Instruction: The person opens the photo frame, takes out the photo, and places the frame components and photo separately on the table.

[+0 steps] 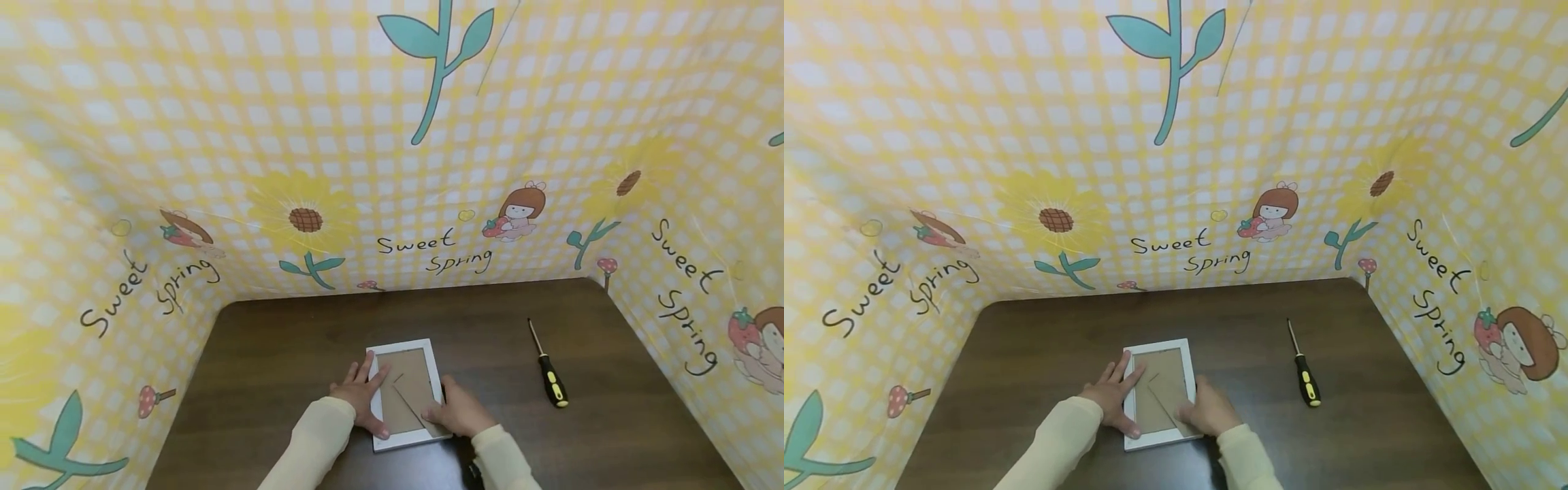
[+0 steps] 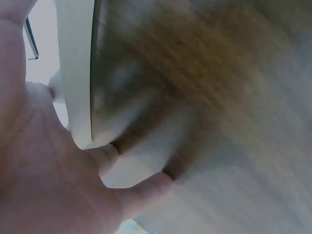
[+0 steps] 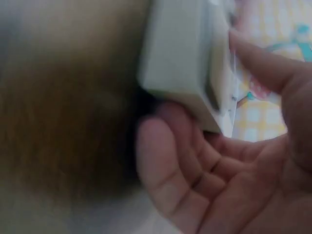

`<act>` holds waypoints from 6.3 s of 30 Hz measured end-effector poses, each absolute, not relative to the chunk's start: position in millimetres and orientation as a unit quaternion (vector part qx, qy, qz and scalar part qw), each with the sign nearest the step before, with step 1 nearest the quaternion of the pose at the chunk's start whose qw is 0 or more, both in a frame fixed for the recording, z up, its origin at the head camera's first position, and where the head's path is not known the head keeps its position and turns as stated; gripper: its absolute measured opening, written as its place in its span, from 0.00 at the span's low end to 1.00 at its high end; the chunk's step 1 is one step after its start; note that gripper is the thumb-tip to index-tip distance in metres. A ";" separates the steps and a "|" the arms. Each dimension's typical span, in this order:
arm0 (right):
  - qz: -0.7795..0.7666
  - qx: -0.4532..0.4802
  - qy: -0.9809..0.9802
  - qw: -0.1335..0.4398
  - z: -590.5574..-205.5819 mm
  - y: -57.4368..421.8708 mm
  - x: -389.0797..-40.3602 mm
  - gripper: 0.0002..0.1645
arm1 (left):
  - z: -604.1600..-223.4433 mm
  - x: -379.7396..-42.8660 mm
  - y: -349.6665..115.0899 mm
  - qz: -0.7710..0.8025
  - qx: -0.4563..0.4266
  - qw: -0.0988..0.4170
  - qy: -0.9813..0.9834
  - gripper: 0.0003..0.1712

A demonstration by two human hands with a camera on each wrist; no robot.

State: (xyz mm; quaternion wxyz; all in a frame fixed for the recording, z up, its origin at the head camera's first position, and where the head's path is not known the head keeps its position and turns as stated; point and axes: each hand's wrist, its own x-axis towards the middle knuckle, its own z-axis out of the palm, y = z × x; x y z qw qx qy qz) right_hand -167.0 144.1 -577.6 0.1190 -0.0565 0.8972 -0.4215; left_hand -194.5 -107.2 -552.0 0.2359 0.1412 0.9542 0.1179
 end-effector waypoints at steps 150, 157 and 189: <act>-0.480 -0.056 0.872 0.075 -596.8 125.4 -212.4 0.26 | -594.2 -216.8 -126.6 0.416 0.058 0.137 0.897 0.29; -0.483 -0.059 0.870 0.075 -598.6 125.1 -210.8 0.25 | -599.3 -214.9 -126.6 0.409 0.065 0.125 0.902 0.30; -0.479 -0.091 0.872 0.036 -603.1 126.6 -207.7 0.29 | -608.2 -209.9 -127.7 0.442 0.086 0.081 0.889 0.32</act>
